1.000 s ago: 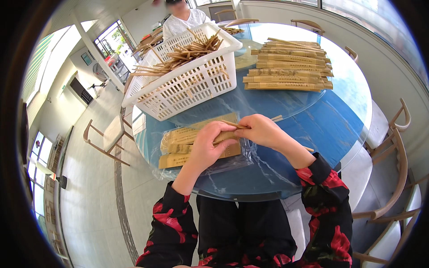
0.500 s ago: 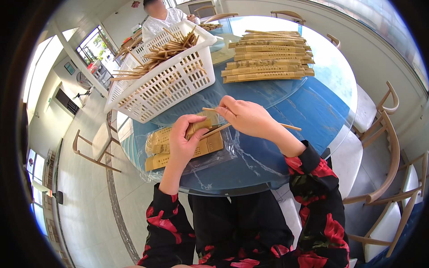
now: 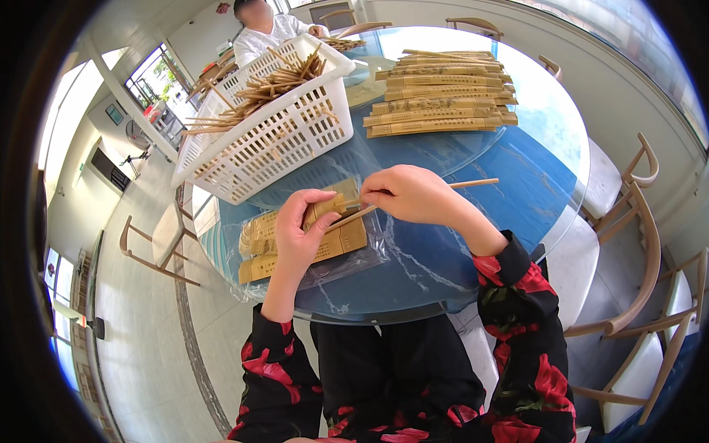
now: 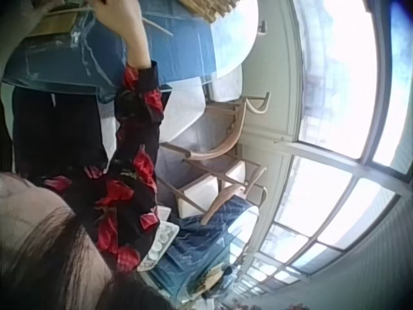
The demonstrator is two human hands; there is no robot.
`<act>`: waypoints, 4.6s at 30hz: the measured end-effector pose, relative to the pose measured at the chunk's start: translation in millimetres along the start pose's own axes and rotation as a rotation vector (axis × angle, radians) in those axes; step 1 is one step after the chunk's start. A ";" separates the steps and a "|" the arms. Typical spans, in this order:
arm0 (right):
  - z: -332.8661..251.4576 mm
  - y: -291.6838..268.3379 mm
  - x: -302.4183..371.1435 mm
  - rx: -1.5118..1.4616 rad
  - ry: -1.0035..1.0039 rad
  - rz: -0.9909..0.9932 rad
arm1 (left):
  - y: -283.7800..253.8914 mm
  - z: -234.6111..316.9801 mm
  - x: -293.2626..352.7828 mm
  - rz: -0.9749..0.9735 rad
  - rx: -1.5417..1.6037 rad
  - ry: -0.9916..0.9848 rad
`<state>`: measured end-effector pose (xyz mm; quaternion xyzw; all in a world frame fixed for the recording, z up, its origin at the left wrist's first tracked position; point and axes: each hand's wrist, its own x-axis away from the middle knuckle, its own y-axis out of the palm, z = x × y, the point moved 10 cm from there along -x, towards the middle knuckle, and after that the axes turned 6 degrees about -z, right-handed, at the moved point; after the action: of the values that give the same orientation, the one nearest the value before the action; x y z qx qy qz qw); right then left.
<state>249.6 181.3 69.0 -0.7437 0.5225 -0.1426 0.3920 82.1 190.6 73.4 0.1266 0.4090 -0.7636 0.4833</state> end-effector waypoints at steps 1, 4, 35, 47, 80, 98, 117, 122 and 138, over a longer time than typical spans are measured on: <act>0.4 1.6 -0.3 -0.015 0.000 -0.007 | 0.9 1.9 -0.3 -0.013 -0.017 -0.001; 2.0 6.0 -0.8 -0.059 0.019 -0.035 | 7.0 8.4 -2.4 -0.076 -0.062 0.015; -34.9 31.2 4.8 0.324 -0.166 0.197 | 24.3 7.0 -1.3 -0.188 -0.223 -0.014; -39.5 -4.1 11.1 0.612 -0.155 0.330 | 4.3 7.8 -0.4 0.016 -0.411 0.015; 10.2 15.4 -0.8 -0.952 -0.066 -0.051 | -11.8 17.4 0.3 0.129 -0.389 0.075; -21.0 12.9 2.6 0.337 -0.279 0.200 | -9.9 31.8 2.2 0.166 -0.436 0.176; -30.5 22.9 10.8 0.634 -0.239 0.170 | -22.9 34.3 3.7 0.243 -0.501 0.178; -22.1 -24.6 26.4 0.386 -0.204 0.244 | -28.9 26.9 4.6 0.283 -0.481 0.141; -12.1 3.2 1.9 -0.032 0.122 0.193 | 12.5 46.6 -0.1 -0.021 -0.446 0.228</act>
<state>240.7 173.9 74.1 -0.6861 0.6167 -0.1406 0.3594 102.1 153.4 96.7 0.0982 0.6207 -0.6401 0.4421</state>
